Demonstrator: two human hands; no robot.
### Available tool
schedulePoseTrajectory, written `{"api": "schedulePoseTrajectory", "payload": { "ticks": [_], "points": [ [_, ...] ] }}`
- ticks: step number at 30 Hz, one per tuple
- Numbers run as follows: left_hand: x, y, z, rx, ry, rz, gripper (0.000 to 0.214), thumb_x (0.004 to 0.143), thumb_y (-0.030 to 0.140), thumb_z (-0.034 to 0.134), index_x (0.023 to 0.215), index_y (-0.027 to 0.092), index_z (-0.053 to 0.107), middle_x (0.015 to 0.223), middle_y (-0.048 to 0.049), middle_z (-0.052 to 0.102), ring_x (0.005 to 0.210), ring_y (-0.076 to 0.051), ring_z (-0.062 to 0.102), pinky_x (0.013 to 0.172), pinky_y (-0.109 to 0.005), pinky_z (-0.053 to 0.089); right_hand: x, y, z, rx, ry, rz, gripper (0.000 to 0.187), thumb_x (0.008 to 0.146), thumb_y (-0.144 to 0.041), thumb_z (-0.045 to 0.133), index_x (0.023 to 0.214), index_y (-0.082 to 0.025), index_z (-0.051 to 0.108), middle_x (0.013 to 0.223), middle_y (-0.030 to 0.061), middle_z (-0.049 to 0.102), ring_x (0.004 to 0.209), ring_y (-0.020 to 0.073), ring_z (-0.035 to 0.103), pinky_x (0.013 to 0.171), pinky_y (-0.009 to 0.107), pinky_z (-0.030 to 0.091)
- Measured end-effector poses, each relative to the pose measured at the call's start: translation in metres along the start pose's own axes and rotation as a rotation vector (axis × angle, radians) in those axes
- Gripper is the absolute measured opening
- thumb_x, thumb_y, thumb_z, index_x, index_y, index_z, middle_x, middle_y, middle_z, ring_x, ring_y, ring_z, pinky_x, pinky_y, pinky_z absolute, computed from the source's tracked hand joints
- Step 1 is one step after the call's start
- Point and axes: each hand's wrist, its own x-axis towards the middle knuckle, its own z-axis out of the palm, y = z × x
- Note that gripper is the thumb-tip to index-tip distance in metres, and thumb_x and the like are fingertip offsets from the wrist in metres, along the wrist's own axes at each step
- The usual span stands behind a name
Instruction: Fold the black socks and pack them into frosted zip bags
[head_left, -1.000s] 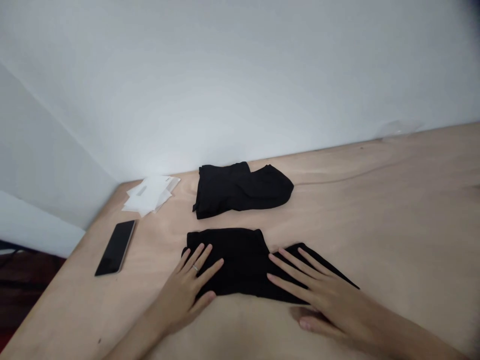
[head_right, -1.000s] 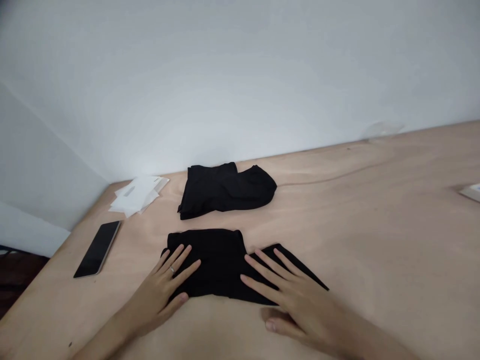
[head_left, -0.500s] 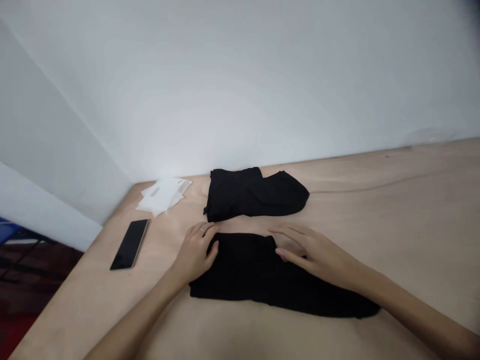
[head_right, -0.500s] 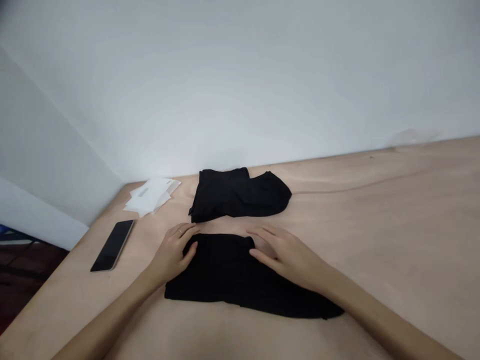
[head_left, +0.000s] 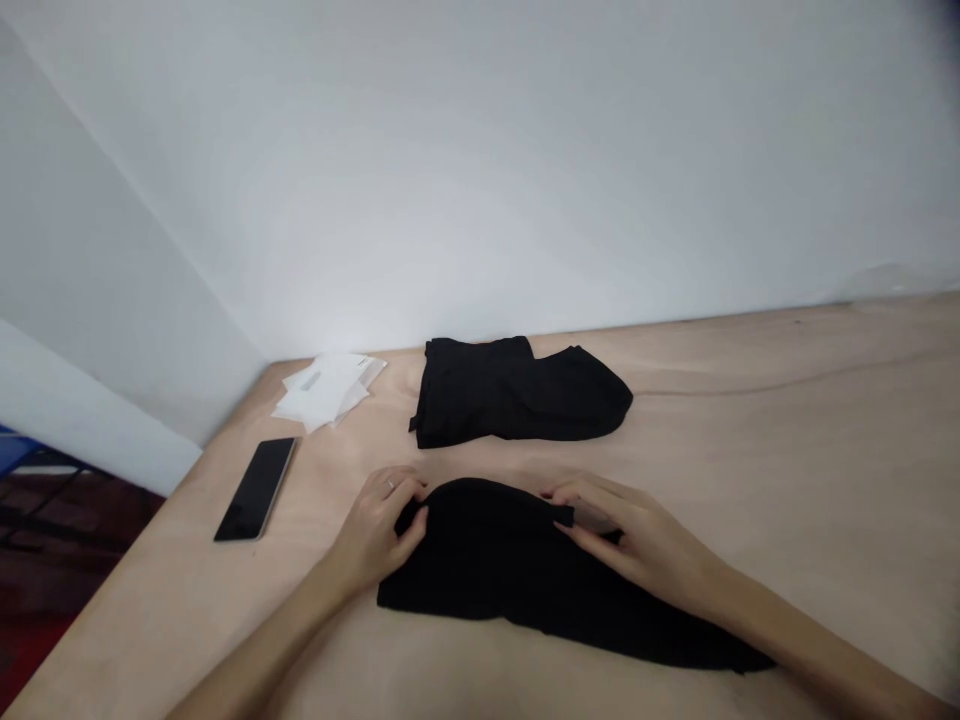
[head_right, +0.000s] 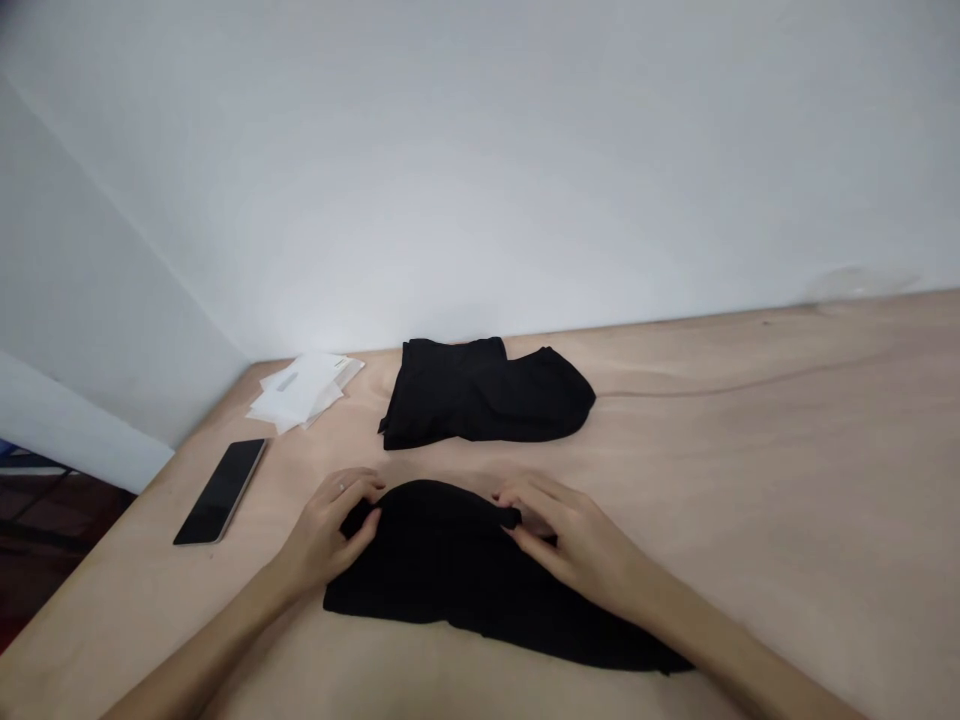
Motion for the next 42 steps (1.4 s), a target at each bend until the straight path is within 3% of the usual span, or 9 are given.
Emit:
{"api": "schedulePoseTrajectory", "payload": {
  "ticks": [5, 8, 11, 16, 20, 24, 28, 37, 42],
  "points": [
    [-0.032, 0.014, -0.023, 0.013, -0.108, 0.103, 0.018, 0.092, 0.008, 0.051, 0.099, 0.021, 0.061, 0.109, -0.0104, 0.073, 0.112, -0.027, 0.067, 0.096, -0.043, 0.054, -0.029, -0.006, 0.0, -0.181, 0.012, -0.324, 0.033, 0.09, -0.009, 0.052, 0.112, -0.025, 0.071, 0.126, 0.0074, 0.074, 0.115, 0.0237, 0.071, 0.094, 0.039, 0.061],
    [-0.05, 0.018, -0.032, 0.14, -0.24, 0.223, 0.019, 0.093, 0.012, 0.057, 0.106, 0.022, 0.067, 0.115, -0.0116, 0.074, 0.115, -0.031, 0.068, 0.099, -0.047, 0.053, -0.042, -0.009, -0.003, -0.316, -0.108, -0.429, 0.035, 0.091, -0.017, 0.061, 0.123, -0.024, 0.072, 0.132, 0.0088, 0.071, 0.123, 0.0284, 0.067, 0.101, 0.043, 0.059],
    [-0.054, 0.023, -0.038, 0.187, -0.244, 0.274, 0.018, 0.093, 0.017, 0.062, 0.109, 0.021, 0.07, 0.112, -0.013, 0.076, 0.111, -0.033, 0.07, 0.096, -0.049, 0.055, -0.046, -0.017, -0.007, -0.348, -0.114, -0.466, 0.046, 0.091, -0.029, 0.069, 0.136, -0.021, 0.066, 0.136, 0.0115, 0.068, 0.126, 0.0317, 0.064, 0.101, 0.045, 0.058],
    [-0.036, 0.043, -0.031, 0.168, -0.17, 0.283, 0.031, 0.095, 0.018, 0.059, 0.126, 0.013, 0.065, 0.123, -0.0191, 0.071, 0.12, -0.035, 0.066, 0.101, -0.051, 0.055, -0.041, -0.032, 0.004, -0.377, -0.073, -0.447, 0.075, 0.093, -0.031, 0.067, 0.16, -0.02, 0.035, 0.156, 0.0148, 0.046, 0.144, 0.0337, 0.044, 0.111, 0.049, 0.049],
    [-0.028, 0.055, -0.007, 0.205, -0.349, 0.277, 0.069, 0.096, 0.035, 0.065, 0.157, 0.017, 0.039, 0.159, -0.021, 0.042, 0.146, -0.044, 0.039, 0.11, -0.065, 0.044, -0.042, -0.033, 0.023, -0.34, -0.27, -0.329, 0.085, 0.096, -0.046, 0.064, 0.164, -0.027, 0.017, 0.165, 0.0141, 0.027, 0.151, 0.0389, 0.027, 0.114, 0.064, 0.039],
    [-0.034, 0.051, 0.009, 0.194, -0.466, 0.194, 0.078, 0.097, 0.035, 0.065, 0.163, 0.027, 0.024, 0.168, -0.0132, 0.027, 0.152, -0.041, 0.028, 0.113, -0.067, 0.038, -0.046, -0.027, 0.03, -0.246, -0.384, -0.251, 0.08, 0.1, -0.05, 0.057, 0.164, -0.031, 0.013, 0.167, 0.0122, 0.024, 0.153, 0.037, 0.022, 0.117, 0.068, 0.03],
    [-0.042, 0.041, 0.004, 0.172, -0.489, 0.193, 0.078, 0.099, 0.028, 0.06, 0.164, 0.028, 0.018, 0.169, -0.0111, 0.022, 0.154, -0.036, 0.025, 0.117, -0.061, 0.037, -0.052, -0.022, 0.022, -0.244, -0.403, -0.224, 0.075, 0.101, -0.046, 0.057, 0.163, -0.034, 0.016, 0.168, 0.0091, 0.023, 0.153, 0.0349, 0.022, 0.12, 0.064, 0.028],
    [-0.063, 0.027, -0.01, 0.331, -0.37, 0.19, 0.063, 0.104, 0.023, 0.047, 0.163, 0.024, 0.024, 0.169, -0.013, 0.025, 0.154, -0.034, 0.028, 0.116, -0.06, 0.039, -0.088, -0.003, 0.007, -0.556, -0.103, -0.256, 0.071, 0.097, -0.042, 0.061, 0.161, -0.031, 0.033, 0.162, 0.0086, 0.041, 0.143, 0.0342, 0.048, 0.105, 0.051, 0.053],
    [-0.066, 0.029, -0.008, 0.332, -0.297, 0.195, 0.057, 0.104, 0.02, 0.045, 0.16, 0.02, 0.033, 0.166, -0.0135, 0.032, 0.153, -0.034, 0.031, 0.112, -0.055, 0.046, -0.101, 0.011, 0.0, -0.554, 0.237, 0.089, 0.053, 0.099, -0.043, 0.052, 0.147, -0.019, 0.052, 0.138, 0.0145, 0.065, 0.119, 0.0313, 0.068, 0.09, 0.046, 0.062]
  ]
}}
